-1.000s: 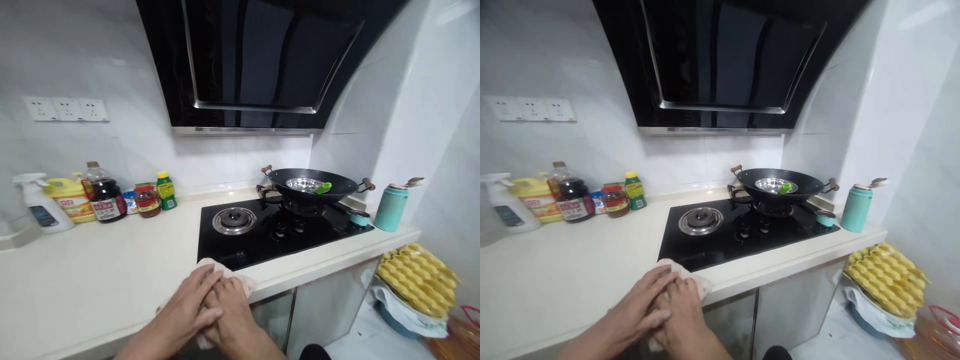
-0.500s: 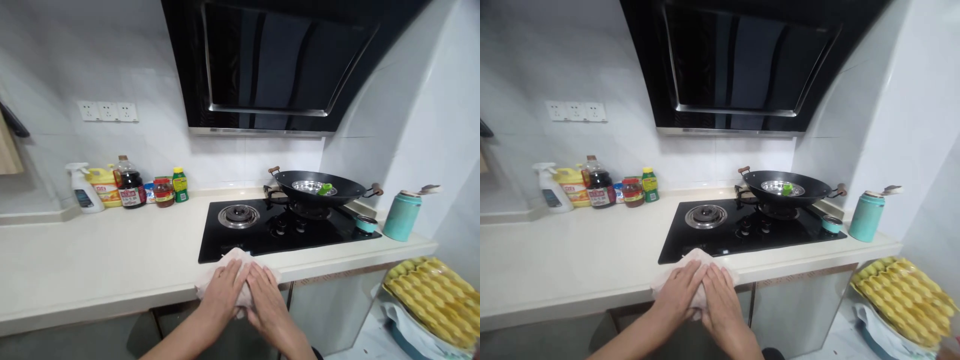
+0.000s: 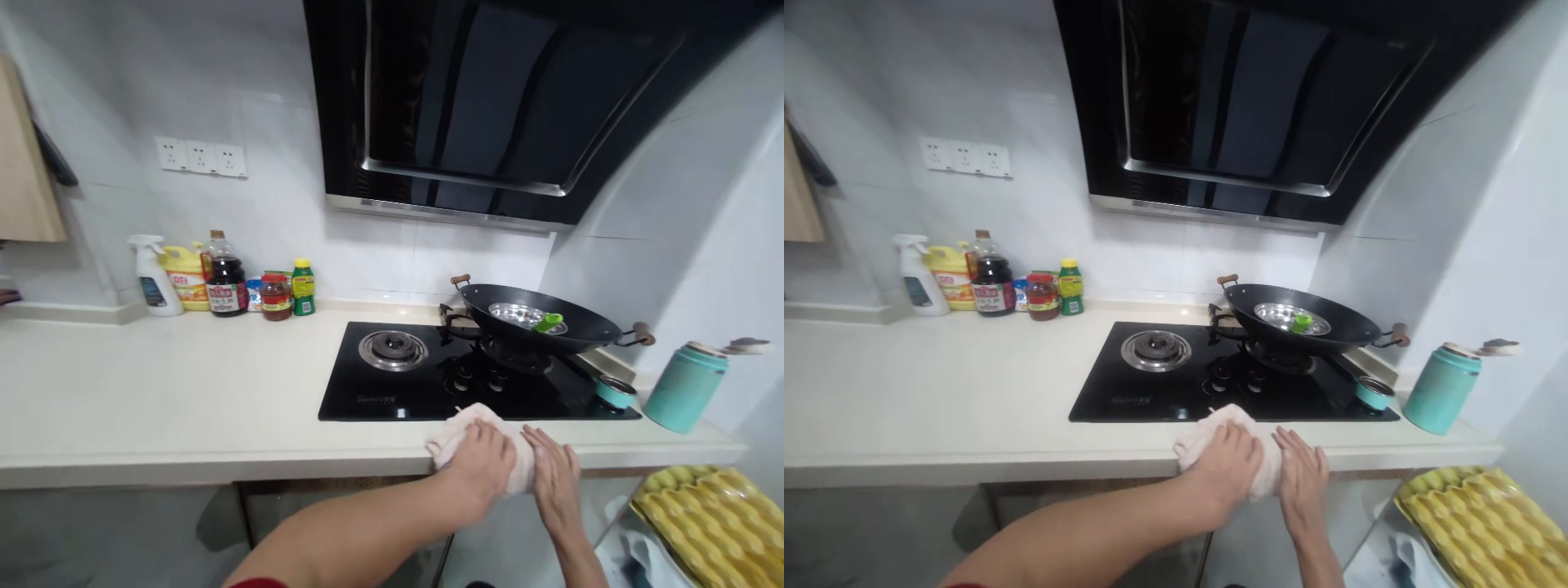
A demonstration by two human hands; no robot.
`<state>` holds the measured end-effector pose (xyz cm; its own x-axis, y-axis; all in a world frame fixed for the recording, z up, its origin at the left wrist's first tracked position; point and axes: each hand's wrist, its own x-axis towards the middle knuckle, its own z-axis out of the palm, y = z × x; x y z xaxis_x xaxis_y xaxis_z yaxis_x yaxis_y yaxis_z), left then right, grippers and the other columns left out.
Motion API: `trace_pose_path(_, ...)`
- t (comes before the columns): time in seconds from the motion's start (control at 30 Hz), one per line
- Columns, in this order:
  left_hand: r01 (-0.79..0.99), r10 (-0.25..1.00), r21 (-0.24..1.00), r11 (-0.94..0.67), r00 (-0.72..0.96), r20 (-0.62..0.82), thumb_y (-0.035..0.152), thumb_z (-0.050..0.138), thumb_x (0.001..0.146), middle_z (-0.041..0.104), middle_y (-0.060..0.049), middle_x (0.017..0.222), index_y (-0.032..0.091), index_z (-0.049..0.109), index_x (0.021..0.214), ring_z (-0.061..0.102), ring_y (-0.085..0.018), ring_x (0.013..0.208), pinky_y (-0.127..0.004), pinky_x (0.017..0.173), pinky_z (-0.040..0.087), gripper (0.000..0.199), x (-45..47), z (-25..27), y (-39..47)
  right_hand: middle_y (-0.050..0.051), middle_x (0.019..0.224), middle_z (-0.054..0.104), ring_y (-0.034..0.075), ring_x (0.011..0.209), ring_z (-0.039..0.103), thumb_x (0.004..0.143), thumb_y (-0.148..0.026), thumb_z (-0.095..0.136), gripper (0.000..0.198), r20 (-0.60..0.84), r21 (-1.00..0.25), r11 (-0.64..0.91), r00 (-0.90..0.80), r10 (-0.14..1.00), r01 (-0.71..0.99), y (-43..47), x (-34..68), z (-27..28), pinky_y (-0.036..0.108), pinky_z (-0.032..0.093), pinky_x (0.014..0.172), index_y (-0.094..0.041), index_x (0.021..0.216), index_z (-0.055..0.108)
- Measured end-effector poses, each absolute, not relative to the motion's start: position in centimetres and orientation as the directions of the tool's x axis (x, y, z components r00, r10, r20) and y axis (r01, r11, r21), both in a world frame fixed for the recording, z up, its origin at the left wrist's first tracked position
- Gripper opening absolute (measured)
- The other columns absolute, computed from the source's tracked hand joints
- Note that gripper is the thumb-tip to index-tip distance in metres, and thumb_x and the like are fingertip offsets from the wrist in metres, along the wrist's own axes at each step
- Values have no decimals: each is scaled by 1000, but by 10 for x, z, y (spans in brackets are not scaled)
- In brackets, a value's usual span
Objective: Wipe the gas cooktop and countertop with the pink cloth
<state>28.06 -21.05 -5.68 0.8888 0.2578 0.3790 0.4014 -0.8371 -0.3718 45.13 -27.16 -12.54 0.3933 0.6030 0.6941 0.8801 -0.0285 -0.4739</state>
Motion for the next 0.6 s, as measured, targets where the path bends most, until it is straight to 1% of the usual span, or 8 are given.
trace_pose_path(0.03,387,240,-378,-841,894,379,31,55,97,69,-22,119,9,62,132,64,-35,112,-50,91,46,42,295,-57,-213,13,132,66,28,130,55,100,-49,18,60,687,-491,-19,400,606,871,-272,455,-128,57,22,118,-20,127,64)
trace_pose_path(0.1,387,226,-400,-831,891,393,24,45,101,66,-21,123,6,58,137,61,-34,117,-50,95,45,43,317,-59,-217,15,131,66,29,126,57,99,-50,17,63,677,-511,-39,430,598,859,-273,461,-130,55,27,115,-17,131,61)
trace_pose_path(0.17,387,204,-439,-811,890,407,19,37,102,64,-22,126,4,56,140,60,-32,120,-50,98,43,45,328,-60,-222,16,128,68,31,122,59,98,-52,17,65,678,-501,-85,452,579,861,-274,466,-129,54,32,112,-16,130,61)
trace_pose_path(0.27,371,175,-463,-805,894,412,15,28,102,64,-21,127,8,58,140,61,-27,115,-46,98,41,48,324,-60,-224,13,130,68,32,124,59,98,-54,21,62,672,-460,-120,433,600,880,-274,473,-125,53,35,108,-20,125,65)
trace_pose_path(0.37,359,165,-434,-826,891,423,19,35,102,67,-18,118,12,63,133,63,-24,104,-42,95,43,42,302,-58,-222,10,130,68,32,127,57,97,-56,25,58,663,-415,-125,394,636,901,-275,479,-122,52,37,105,-25,119,69)
trace_pose_path(0.47,361,119,-439,-823,865,488,21,41,101,67,-16,111,11,62,130,64,-23,96,-41,96,42,37,265,-58,-217,8,128,69,31,125,59,96,-56,25,57,680,-375,-117,359,639,919,-276,480,-122,51,39,102,-27,118,69)
trace_pose_path(0.53,376,95,-452,-809,842,531,23,43,101,66,-16,112,10,58,133,63,-25,99,-41,94,43,37,233,-59,-213,8,129,69,31,125,59,96,-56,24,58,691,-365,-130,362,625,922,-275,477,-122,50,39,102,-27,119,69)
trace_pose_path(0.6,411,113,-446,-795,823,557,25,44,101,65,-17,115,11,54,136,62,-28,107,-40,90,43,39,197,-61,-208,8,128,69,32,124,59,97,-56,24,58,691,-363,-175,391,608,915,-273,471,-122,51,38,103,-26,118,69)
